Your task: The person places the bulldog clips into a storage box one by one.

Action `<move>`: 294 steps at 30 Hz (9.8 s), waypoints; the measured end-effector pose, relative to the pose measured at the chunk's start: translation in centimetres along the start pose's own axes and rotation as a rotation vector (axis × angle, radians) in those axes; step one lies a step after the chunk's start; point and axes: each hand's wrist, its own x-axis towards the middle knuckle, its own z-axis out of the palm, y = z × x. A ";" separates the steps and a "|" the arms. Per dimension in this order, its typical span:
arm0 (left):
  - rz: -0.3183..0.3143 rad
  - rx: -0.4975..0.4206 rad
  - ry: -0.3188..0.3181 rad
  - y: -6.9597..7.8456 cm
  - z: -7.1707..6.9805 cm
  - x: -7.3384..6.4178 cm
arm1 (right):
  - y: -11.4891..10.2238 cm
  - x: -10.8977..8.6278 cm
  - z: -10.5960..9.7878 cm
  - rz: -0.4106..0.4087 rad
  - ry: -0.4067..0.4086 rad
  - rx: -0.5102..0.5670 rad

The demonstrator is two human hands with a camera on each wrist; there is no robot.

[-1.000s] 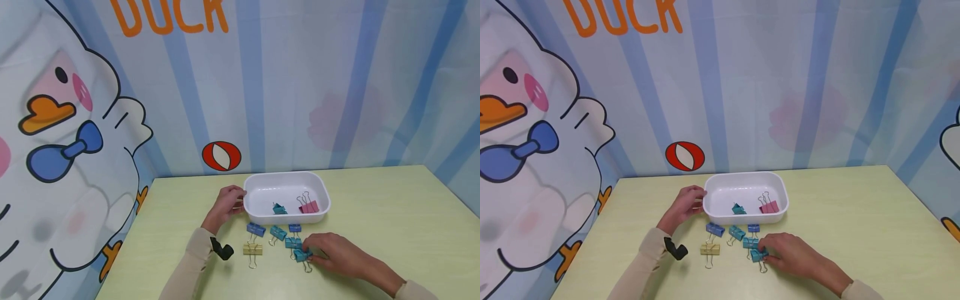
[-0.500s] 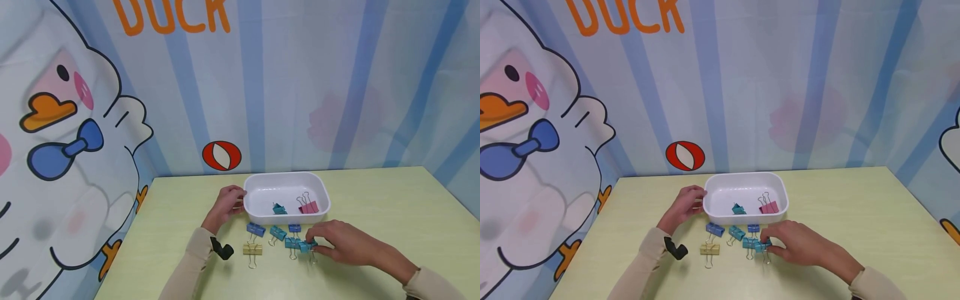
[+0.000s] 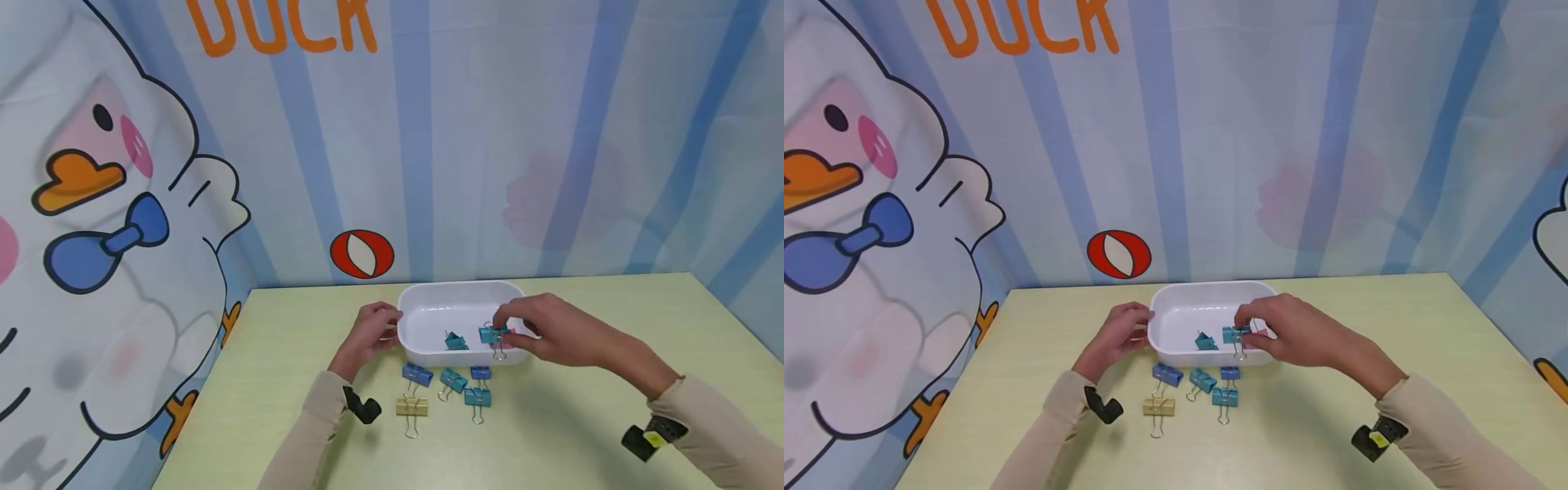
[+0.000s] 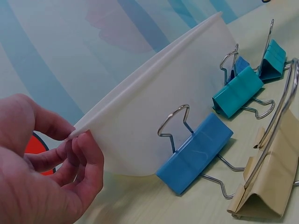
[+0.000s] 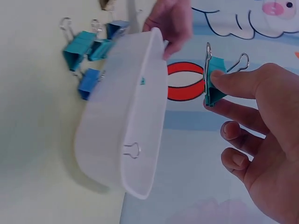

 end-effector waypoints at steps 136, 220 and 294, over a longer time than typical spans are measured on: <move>-0.012 -0.038 -0.041 0.0 -0.6 -0.1 | 1.4 2.8 0.0 0.145 0.382 -0.152; -0.001 -0.061 -0.069 -0.1 -0.6 0.0 | 2.7 -2.3 13.7 0.083 0.209 -0.125; -0.003 -0.069 -0.075 0.0 -0.7 0.1 | -1.2 2.8 4.3 0.068 0.171 -0.160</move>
